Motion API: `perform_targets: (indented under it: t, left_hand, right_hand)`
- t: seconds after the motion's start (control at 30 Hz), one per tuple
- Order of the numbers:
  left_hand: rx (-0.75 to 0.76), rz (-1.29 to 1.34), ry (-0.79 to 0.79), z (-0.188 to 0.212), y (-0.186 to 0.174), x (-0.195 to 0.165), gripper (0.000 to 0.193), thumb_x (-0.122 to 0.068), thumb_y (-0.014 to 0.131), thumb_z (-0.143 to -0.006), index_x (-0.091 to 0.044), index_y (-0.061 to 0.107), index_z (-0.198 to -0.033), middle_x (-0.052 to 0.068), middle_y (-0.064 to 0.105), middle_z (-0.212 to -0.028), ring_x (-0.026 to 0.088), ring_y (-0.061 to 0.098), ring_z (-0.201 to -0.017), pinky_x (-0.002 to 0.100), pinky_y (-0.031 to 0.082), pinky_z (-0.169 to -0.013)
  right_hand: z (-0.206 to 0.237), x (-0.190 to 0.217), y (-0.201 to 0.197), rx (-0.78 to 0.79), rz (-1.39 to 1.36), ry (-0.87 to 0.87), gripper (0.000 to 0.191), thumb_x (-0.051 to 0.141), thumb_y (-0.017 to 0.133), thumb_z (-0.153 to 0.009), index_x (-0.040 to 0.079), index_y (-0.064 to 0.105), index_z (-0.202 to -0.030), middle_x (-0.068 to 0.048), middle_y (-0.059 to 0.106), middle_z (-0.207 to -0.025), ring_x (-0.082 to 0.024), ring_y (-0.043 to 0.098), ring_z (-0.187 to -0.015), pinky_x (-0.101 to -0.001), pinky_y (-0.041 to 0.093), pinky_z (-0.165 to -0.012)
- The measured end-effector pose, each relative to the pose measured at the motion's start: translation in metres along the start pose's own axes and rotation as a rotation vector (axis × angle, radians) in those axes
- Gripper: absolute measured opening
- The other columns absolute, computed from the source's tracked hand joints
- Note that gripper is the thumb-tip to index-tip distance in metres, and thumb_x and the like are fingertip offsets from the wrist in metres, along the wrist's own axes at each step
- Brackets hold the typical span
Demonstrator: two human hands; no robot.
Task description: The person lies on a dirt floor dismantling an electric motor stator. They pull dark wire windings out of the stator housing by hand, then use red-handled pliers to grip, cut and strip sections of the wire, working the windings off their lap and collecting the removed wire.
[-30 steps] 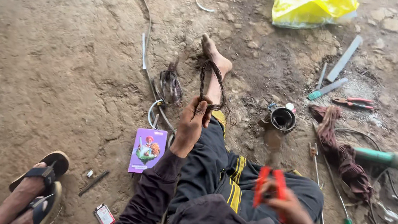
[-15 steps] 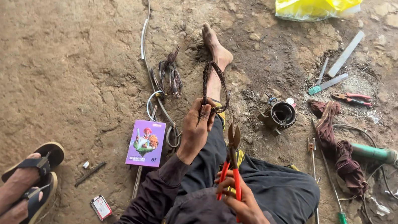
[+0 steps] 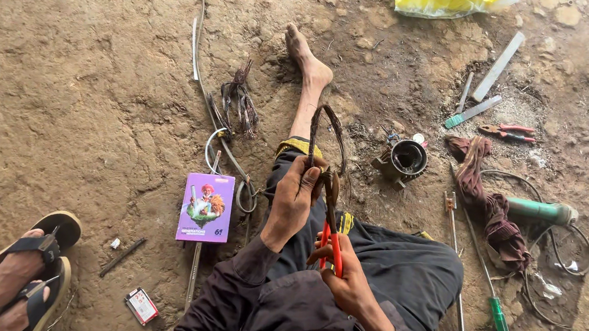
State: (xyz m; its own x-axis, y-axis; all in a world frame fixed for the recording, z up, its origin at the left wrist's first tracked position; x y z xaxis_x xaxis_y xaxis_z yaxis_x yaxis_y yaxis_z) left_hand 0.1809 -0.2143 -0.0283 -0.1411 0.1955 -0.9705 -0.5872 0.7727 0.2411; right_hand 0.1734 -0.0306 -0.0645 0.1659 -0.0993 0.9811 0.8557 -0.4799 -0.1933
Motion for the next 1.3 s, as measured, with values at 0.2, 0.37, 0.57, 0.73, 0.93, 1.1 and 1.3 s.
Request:
perform_targets:
  t: [0.2, 0.37, 0.57, 0.73, 0.93, 1.1, 1.3]
  left_hand:
    - [0.095, -0.058, -0.041, 0.007, 0.001, 0.002, 0.034, -0.03, 0.046, -0.11, -0.007, 0.06, -0.13, -0.006, 0.052, -0.07, 0.002, 0.042, -0.058, 0.02, 0.037, -0.051]
    - [0.091, -0.057, -0.114, 0.015, -0.006, 0.028, 0.035, -0.032, 0.046, -0.11, -0.005, 0.063, -0.125, -0.005, 0.051, -0.069, 0.002, 0.04, -0.058, 0.022, 0.036, -0.051]
    - [0.007, -0.036, -0.218, 0.049, -0.009, 0.063, 0.032, -0.031, 0.047, -0.111, -0.005, 0.064, -0.119, -0.006, 0.052, -0.07, 0.002, 0.043, -0.059, 0.022, 0.037, -0.051]
    - [-0.039, -0.115, -0.231, 0.069, -0.009, 0.065, 0.031, -0.031, 0.048, -0.11, -0.006, 0.066, -0.111, -0.006, 0.052, -0.065, 0.002, 0.044, -0.055, 0.021, 0.038, -0.049]
    - [-0.078, -0.038, -0.262, 0.069, -0.007, 0.063, 0.032, -0.029, 0.047, -0.111, -0.004, 0.067, -0.109, -0.005, 0.053, -0.064, 0.002, 0.045, -0.053, 0.021, 0.038, -0.048]
    - [-0.041, 0.072, -0.262, 0.067, -0.007, 0.068, 0.032, -0.028, 0.045, -0.112, -0.004, 0.066, -0.11, -0.005, 0.052, -0.066, 0.003, 0.044, -0.054, 0.021, 0.038, -0.049]
    - [-0.002, 0.055, -0.275, 0.067, -0.008, 0.072, 0.033, -0.029, 0.044, -0.112, -0.005, 0.066, -0.11, -0.005, 0.051, -0.065, 0.002, 0.043, -0.053, 0.02, 0.038, -0.048]
  right_hand:
    - [0.001, -0.001, -0.001, -0.03, 0.007, 0.068, 0.039, -0.006, 0.056, -0.076, 0.007, 0.065, -0.111, -0.013, 0.052, -0.137, -0.029, 0.053, -0.132, -0.0448, 0.042, -0.112]
    - [0.022, -0.018, 0.009, -0.212, -0.542, 0.313, 0.062, -0.002, 0.065, -0.079, 0.005, 0.038, -0.135, -0.013, 0.054, -0.135, -0.03, 0.057, -0.126, -0.0477, 0.046, -0.105]
    - [0.066, -0.047, 0.031, 0.01, -0.598, 0.65, 0.071, 0.007, 0.063, -0.077, 0.002, 0.049, -0.146, -0.008, 0.063, -0.132, -0.021, 0.057, -0.128, -0.0342, 0.044, -0.106]
    - [0.082, -0.065, 0.041, -0.062, -0.459, 0.585, 0.065, 0.002, 0.061, -0.079, 0.002, 0.052, -0.143, -0.008, 0.064, -0.118, -0.019, 0.059, -0.115, -0.0322, 0.046, -0.1]
    - [0.085, -0.076, 0.045, -0.116, -0.492, 0.561, 0.057, 0.002, 0.056, -0.083, 0.001, 0.053, -0.14, -0.008, 0.065, -0.108, -0.018, 0.063, -0.098, -0.031, 0.05, -0.089]
    - [0.086, -0.076, 0.043, -0.111, -0.523, 0.556, 0.053, 0.002, 0.052, -0.081, -0.002, 0.058, -0.134, -0.009, 0.066, -0.104, -0.019, 0.065, -0.092, -0.0318, 0.053, -0.085]
    - [0.088, -0.074, 0.042, -0.161, -0.545, 0.642, 0.04, 0.003, 0.053, -0.082, -0.002, 0.06, -0.12, -0.007, 0.063, -0.094, -0.016, 0.062, -0.084, -0.0311, 0.053, -0.078]
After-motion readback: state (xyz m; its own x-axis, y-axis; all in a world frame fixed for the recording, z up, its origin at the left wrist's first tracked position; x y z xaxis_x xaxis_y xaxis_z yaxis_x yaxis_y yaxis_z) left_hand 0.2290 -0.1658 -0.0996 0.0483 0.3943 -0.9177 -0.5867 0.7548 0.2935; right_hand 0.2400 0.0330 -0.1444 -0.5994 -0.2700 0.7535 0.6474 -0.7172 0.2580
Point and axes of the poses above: each hand's wrist, its own z-axis away from the middle knuckle, its own y-axis out of the palm, x = y × z, the point moved 5 cm from there along -z, towards the middle knuckle
